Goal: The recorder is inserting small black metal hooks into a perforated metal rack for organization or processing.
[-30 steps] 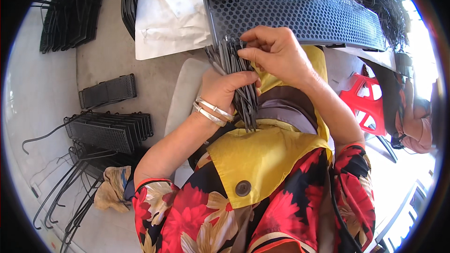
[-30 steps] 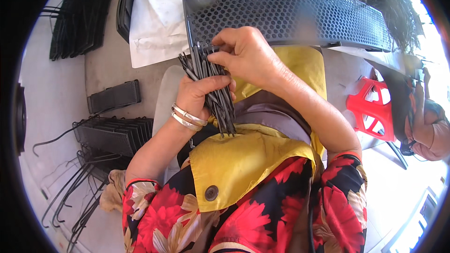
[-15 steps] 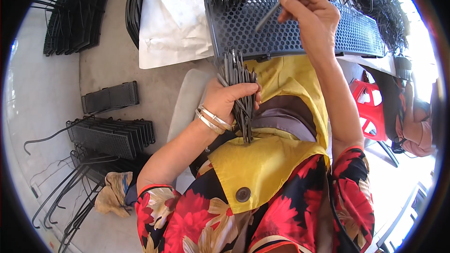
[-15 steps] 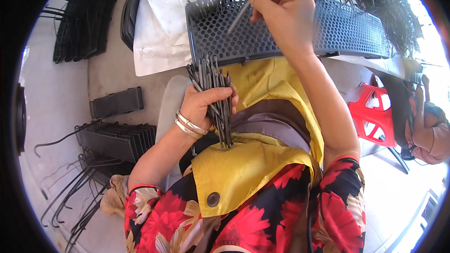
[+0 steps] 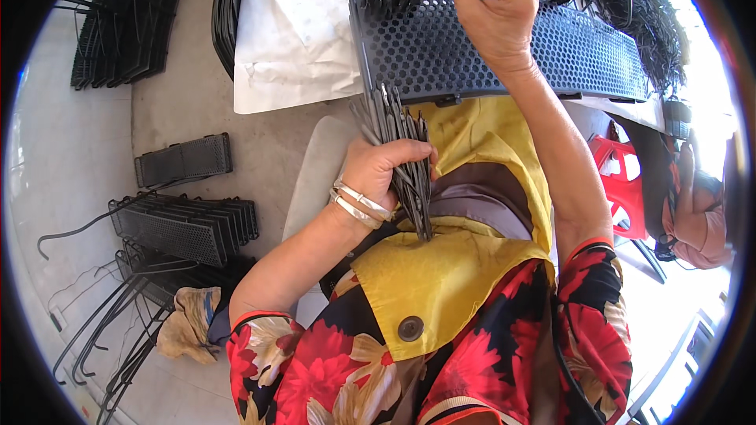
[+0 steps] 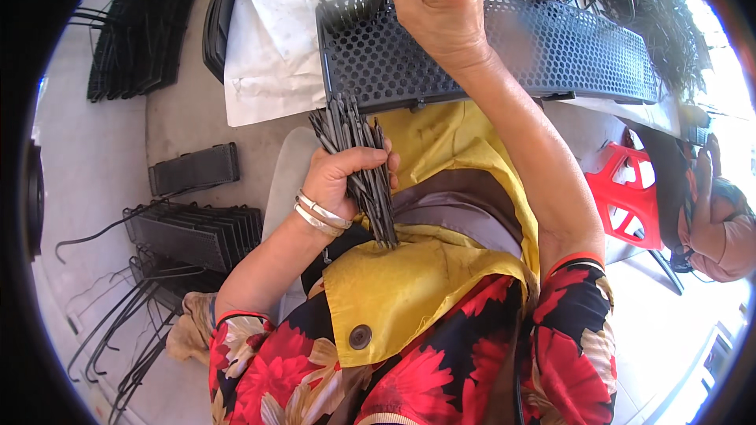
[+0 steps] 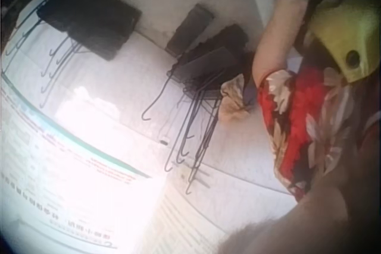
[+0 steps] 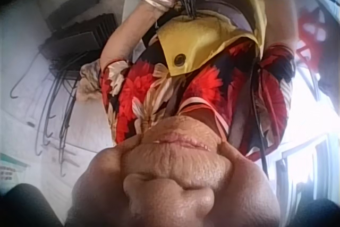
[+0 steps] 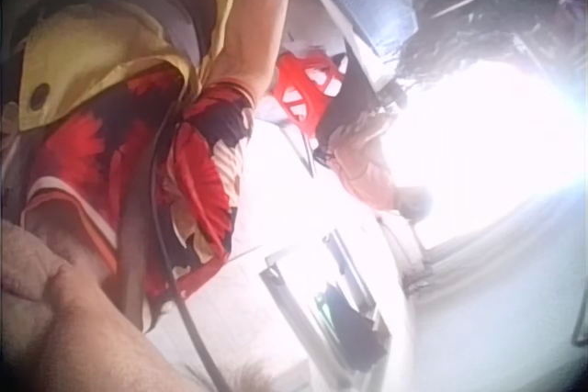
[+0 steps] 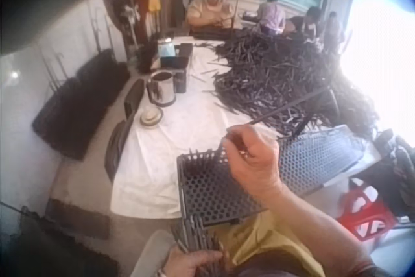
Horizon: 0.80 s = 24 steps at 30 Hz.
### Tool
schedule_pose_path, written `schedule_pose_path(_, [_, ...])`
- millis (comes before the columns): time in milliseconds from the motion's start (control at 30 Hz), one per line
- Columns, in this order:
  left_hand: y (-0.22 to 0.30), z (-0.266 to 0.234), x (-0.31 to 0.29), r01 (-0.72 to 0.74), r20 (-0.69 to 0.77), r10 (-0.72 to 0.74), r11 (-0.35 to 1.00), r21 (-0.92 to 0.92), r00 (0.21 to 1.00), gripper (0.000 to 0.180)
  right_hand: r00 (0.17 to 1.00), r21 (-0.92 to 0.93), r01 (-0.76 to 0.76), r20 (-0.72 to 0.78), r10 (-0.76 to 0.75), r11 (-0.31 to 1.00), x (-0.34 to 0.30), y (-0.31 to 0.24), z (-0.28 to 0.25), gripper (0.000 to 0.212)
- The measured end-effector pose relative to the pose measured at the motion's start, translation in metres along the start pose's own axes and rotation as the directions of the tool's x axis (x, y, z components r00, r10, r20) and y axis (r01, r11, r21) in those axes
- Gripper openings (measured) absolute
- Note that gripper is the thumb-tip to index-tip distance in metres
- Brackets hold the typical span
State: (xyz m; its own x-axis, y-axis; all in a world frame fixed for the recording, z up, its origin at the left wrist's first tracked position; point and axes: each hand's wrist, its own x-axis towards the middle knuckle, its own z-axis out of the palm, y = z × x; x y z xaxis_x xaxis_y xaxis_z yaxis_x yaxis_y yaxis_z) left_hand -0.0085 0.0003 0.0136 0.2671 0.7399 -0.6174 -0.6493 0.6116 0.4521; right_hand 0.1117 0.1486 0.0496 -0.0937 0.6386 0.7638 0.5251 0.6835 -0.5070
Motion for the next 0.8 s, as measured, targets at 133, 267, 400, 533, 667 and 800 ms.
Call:
schedule_pose_path(133, [-0.002,-0.002,0.0,0.001,-0.043,-0.002,1.0,-0.016,0.999,0.018,1.0,-0.009,-0.004,-0.007,0.004,1.0,-0.001,-0.002,0.001,0.009])
schedule_pose_path(267, [-0.001,0.0,0.0,0.001,-0.022,-0.001,1.0,0.005,1.0,0.019,0.994,0.028,0.073,0.083,-0.075,0.997,-0.011,0.02,0.007,0.017])
schedule_pose_path(400, [-0.003,0.0,0.002,-0.009,-0.027,0.009,1.0,-0.012,1.0,0.02,0.904,-0.197,0.237,0.404,-0.142,0.951,-0.024,0.028,0.013,0.009])
schedule_pose_path(533, [0.001,-0.003,0.005,-0.001,0.032,0.002,0.999,-0.046,0.999,0.019,0.904,-0.105,0.07,0.428,-0.019,0.992,-0.023,0.011,-0.003,0.02])
schedule_pose_path(667, [-0.002,0.0,0.004,-0.106,0.002,0.106,0.991,-0.085,0.994,0.016,0.586,0.109,-0.571,0.748,0.311,0.814,-0.047,-0.04,-0.04,0.015])
schedule_pose_path(800, [-0.001,0.006,0.002,-0.091,0.011,0.092,0.994,-0.058,0.996,0.016,0.384,0.147,-0.86,0.817,0.43,0.489,-0.067,-0.046,-0.055,0.011])
